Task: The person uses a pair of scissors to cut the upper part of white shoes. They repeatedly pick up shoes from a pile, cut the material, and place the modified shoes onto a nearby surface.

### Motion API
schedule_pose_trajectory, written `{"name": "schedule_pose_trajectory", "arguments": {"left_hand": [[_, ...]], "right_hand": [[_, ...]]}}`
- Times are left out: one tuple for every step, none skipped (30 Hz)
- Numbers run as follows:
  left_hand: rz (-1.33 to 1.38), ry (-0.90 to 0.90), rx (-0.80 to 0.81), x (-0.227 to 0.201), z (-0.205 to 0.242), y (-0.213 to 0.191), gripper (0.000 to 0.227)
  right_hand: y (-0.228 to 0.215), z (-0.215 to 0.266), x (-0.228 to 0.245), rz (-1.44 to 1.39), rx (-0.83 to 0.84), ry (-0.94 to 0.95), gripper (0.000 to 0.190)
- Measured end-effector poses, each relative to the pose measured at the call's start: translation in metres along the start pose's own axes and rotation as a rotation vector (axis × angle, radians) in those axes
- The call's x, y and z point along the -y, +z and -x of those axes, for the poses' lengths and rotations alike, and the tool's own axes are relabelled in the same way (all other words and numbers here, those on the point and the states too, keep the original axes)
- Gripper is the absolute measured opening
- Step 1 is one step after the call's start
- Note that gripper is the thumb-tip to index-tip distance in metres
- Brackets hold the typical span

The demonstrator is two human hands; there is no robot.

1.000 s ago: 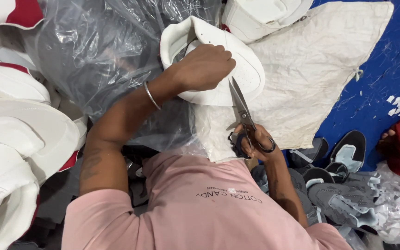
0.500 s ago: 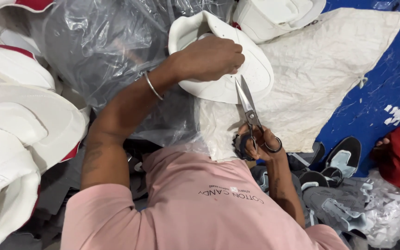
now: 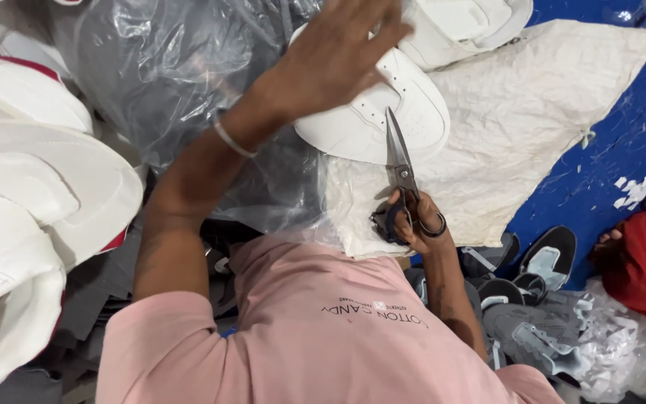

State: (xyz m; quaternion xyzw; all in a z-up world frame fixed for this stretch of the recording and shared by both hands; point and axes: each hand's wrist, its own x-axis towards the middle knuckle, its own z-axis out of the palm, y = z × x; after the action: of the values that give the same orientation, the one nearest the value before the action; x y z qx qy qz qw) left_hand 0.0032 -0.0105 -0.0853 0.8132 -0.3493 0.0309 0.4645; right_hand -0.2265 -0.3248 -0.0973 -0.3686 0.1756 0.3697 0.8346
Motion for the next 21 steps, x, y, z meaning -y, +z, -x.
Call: {"name": "schedule_pose_trajectory", "arguments": {"left_hand": [[-0.083,0.027,0.065,-0.011,0.002,-0.003,0.053],[-0.167,0.055,0.129,-0.022,0.004,-0.005,0.073],[-0.168,0.059,0.132,-0.027,0.009,0.006,0.073],[-0.260,0.061,0.178,-0.031,0.015,0.018,0.084],[-0.357,0.055,0.226,-0.036,0.023,0.027,0.096],[-0.363,0.050,0.229,-0.031,0.031,0.033,0.096],[-0.375,0.044,0.196,-0.026,0.038,0.039,0.080],[-0.387,0.037,0.162,-0.020,0.046,0.045,0.065],[-0.383,0.032,0.163,-0.026,0.047,0.035,0.065],[-0.287,-0.016,0.087,-0.032,0.048,0.024,0.048],[-0.198,-0.059,0.009,-0.037,0.049,0.012,0.033],[-0.201,-0.060,0.006,-0.048,0.052,0.014,0.033],[-0.180,-0.086,-0.036,-0.054,0.054,0.013,0.028],[-0.159,-0.111,-0.078,-0.061,0.055,0.012,0.025],[-0.164,-0.117,-0.071,-0.069,0.062,0.018,0.025],[-0.196,-0.122,-0.028,-0.076,0.068,0.024,0.020],[-0.225,-0.123,0.013,-0.082,0.073,0.030,0.017],[-0.228,-0.124,0.017,-0.081,0.079,0.036,0.017],[-0.297,-0.111,0.002,-0.079,0.083,0.045,0.013],[-0.367,-0.098,-0.014,-0.078,0.087,0.053,0.009],[-0.353,-0.098,-0.016,-0.077,0.089,0.058,0.009]], "right_hand": [[-0.002,-0.001,-0.001,-0.025,-0.001,0.003,0.061],[-0.004,-0.002,-0.002,-0.050,-0.002,0.006,0.061],[-0.004,-0.002,-0.002,-0.052,-0.001,0.002,0.061],[-0.004,-0.002,-0.002,-0.049,-0.015,0.005,0.062],[-0.004,-0.004,-0.002,-0.046,-0.022,0.016,0.064],[-0.002,-0.005,-0.002,-0.050,-0.015,0.020,0.064],[0.000,-0.006,-0.001,-0.023,-0.031,0.009,0.065],[0.002,-0.007,-0.001,0.004,-0.048,-0.002,0.066],[0.000,-0.007,-0.002,0.004,-0.051,0.004,0.066],[-0.002,-0.006,-0.002,0.012,-0.047,0.017,0.066],[-0.005,-0.009,-0.003,0.022,-0.037,0.025,0.066],[-0.009,-0.004,-0.003,0.024,-0.033,0.026,0.066],[-0.012,-0.005,-0.005,0.026,-0.019,0.019,0.068],[-0.015,-0.006,-0.007,0.028,-0.005,0.011,0.069],[-0.010,-0.007,-0.004,0.019,0.000,0.015,0.069],[-0.005,-0.008,-0.001,0.018,0.008,0.015,0.070],[-0.001,-0.010,0.003,0.020,0.013,0.011,0.070],[0.000,-0.013,0.001,0.016,0.015,0.011,0.070],[0.000,-0.012,0.003,0.026,0.019,0.017,0.070],[-0.001,-0.012,0.004,0.036,0.022,0.024,0.070],[0.000,-0.010,0.003,0.039,0.008,0.025,0.070]]}}
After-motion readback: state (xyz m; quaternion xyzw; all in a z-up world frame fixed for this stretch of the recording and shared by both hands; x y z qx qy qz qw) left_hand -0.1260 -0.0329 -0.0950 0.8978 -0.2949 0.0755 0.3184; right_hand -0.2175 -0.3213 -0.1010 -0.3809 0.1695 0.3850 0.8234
